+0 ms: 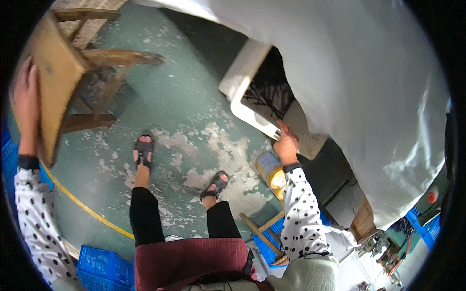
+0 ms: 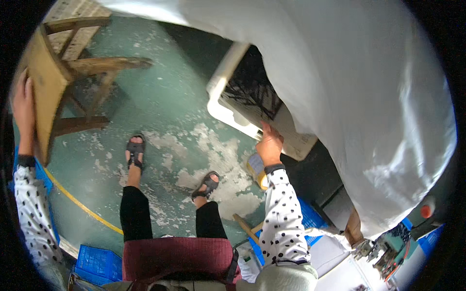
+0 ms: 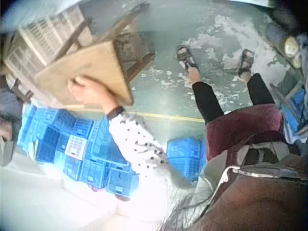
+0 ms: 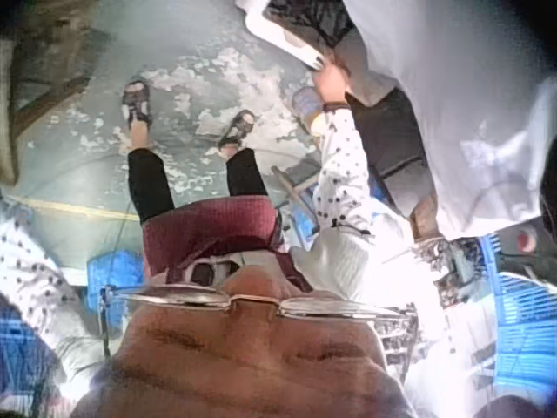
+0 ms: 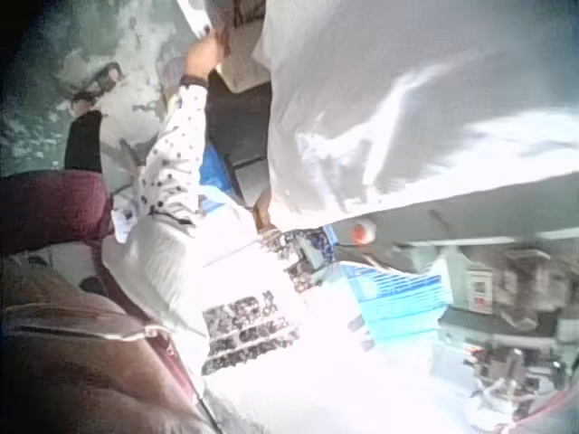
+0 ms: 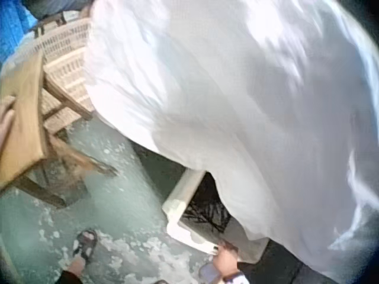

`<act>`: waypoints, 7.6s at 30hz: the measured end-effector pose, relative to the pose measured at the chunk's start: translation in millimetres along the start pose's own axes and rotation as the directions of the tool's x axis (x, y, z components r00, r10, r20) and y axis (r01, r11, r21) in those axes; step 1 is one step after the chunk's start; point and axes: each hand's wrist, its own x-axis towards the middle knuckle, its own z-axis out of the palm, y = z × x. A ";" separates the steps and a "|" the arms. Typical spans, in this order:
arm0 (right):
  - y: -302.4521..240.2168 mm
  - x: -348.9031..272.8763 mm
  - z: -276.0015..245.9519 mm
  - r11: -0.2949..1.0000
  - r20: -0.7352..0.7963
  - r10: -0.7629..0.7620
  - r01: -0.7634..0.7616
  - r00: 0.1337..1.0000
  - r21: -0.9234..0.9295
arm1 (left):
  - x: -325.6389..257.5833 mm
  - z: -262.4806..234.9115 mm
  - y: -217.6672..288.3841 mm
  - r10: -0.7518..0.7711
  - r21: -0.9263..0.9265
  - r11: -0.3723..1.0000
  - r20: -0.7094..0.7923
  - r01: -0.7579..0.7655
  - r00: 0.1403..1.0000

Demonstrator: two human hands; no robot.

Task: The person uses pliers to cut the ends off numerous black cables. They pick up cables from a pile on the table, cut them, and place the trimmed pieces back on the table.

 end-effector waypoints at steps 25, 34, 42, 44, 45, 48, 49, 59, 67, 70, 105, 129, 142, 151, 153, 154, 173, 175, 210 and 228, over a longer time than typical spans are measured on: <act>-295.3 -69.5 -98.4 0.810 0.014 -0.478 0.434 0.878 0.393 | 30.1 -49.2 59.6 -0.230 0.150 0.961 -0.029 0.232 0.973; -219.3 -243.1 -159.3 0.806 0.542 -0.480 0.102 0.690 0.583 | 28.9 -45.7 68.6 -0.210 0.149 0.964 -0.075 0.220 0.975; -156.5 -186.2 -211.4 0.989 0.721 -0.086 -0.029 0.688 0.145 | 33.3 -51.4 71.7 -0.280 0.083 0.955 -0.069 0.286 0.957; -122.9 -183.1 -234.9 0.977 0.498 -0.206 0.154 0.842 0.144 | 30.0 -54.0 72.5 -0.296 0.068 0.952 -0.061 0.300 0.953; -105.6 -184.5 -242.1 0.977 0.486 -0.206 0.154 0.850 0.145 | 29.7 -53.4 72.1 -0.295 0.055 0.953 -0.069 0.299 0.953; -82.6 -189.2 -263.7 0.999 0.469 0.001 -0.023 0.883 0.042 | 29.5 -61.3 79.0 -0.340 0.045 0.939 -0.051 0.342 0.939; -75.3 -192.1 -266.5 0.998 0.498 0.055 -0.067 0.866 0.007 | 29.5 -62.8 83.2 -0.350 0.051 0.935 -0.028 0.351 0.936; -200.5 -39.8 -342.1 0.856 0.147 -0.333 0.233 0.932 0.462 | 34.6 -70.3 89.2 -0.465 0.007 0.885 0.037 0.465 0.884; -281.1 66.3 -485.2 0.616 -0.477 -0.455 0.652 0.752 0.441 | 30.6 -71.2 84.5 -0.470 -0.005 0.880 0.120 0.474 0.874; -274.8 95.6 -512.5 0.589 -0.637 -0.455 0.746 0.623 0.309 | 30.2 -72.2 87.2 -0.463 0.038 0.886 0.148 0.463 0.874; -416.6 121.6 -261.0 0.662 0.538 0.133 -0.478 0.832 0.576 | 593.1 -185.1 37.2 0.502 -0.515 0.655 -0.251 -0.554 0.827; -425.6 227.9 -124.1 0.424 0.511 0.627 -0.808 0.588 0.409 | 626.1 -139.3 49.0 0.799 -0.314 0.393 -0.350 -0.865 0.490; -443.7 342.9 -134.8 0.620 0.379 0.513 -0.638 0.770 0.457 | 628.6 -146.3 56.0 0.831 -0.350 0.377 -0.282 -0.858 0.480; -538.7 466.4 -229.2 0.627 0.241 0.329 -0.402 0.913 0.667 | 632.3 -134.9 49.6 0.798 -0.359 0.368 -0.352 -0.858 0.489; -579.8 461.7 -230.8 0.609 0.234 0.316 -0.386 0.919 0.693 | 629.5 -132.4 45.1 0.780 -0.367 0.373 -0.373 -0.852 0.502; -595.8 456.9 -226.5 0.579 0.204 0.326 -0.365 0.923 0.729 | 627.2 -135.3 47.9 0.782 -0.372 0.374 -0.366 -0.850 0.505; -536.6 155.7 -339.3 0.315 0.254 0.405 -0.395 0.878 0.863 | 625.8 -119.3 36.1 0.658 -0.406 0.412 -0.487 -0.816 0.574; -531.0 148.5 -363.9 0.419 0.248 0.469 -0.461 0.848 0.783 | 625.1 -120.6 37.6 0.679 -0.418 0.434 -0.430 -0.798 0.595; -468.4 213.4 -468.9 0.920 -0.564 -0.031 0.245 0.825 0.307 | 612.2 -141.9 45.2 0.654 -0.412 0.220 -0.611 -0.884 0.447; -426.9 210.9 -388.9 0.283 -0.252 0.941 -0.121 0.225 0.951 | 341.3 -168.7 212.1 0.866 -0.812 0.016 -0.280 -0.584 0.413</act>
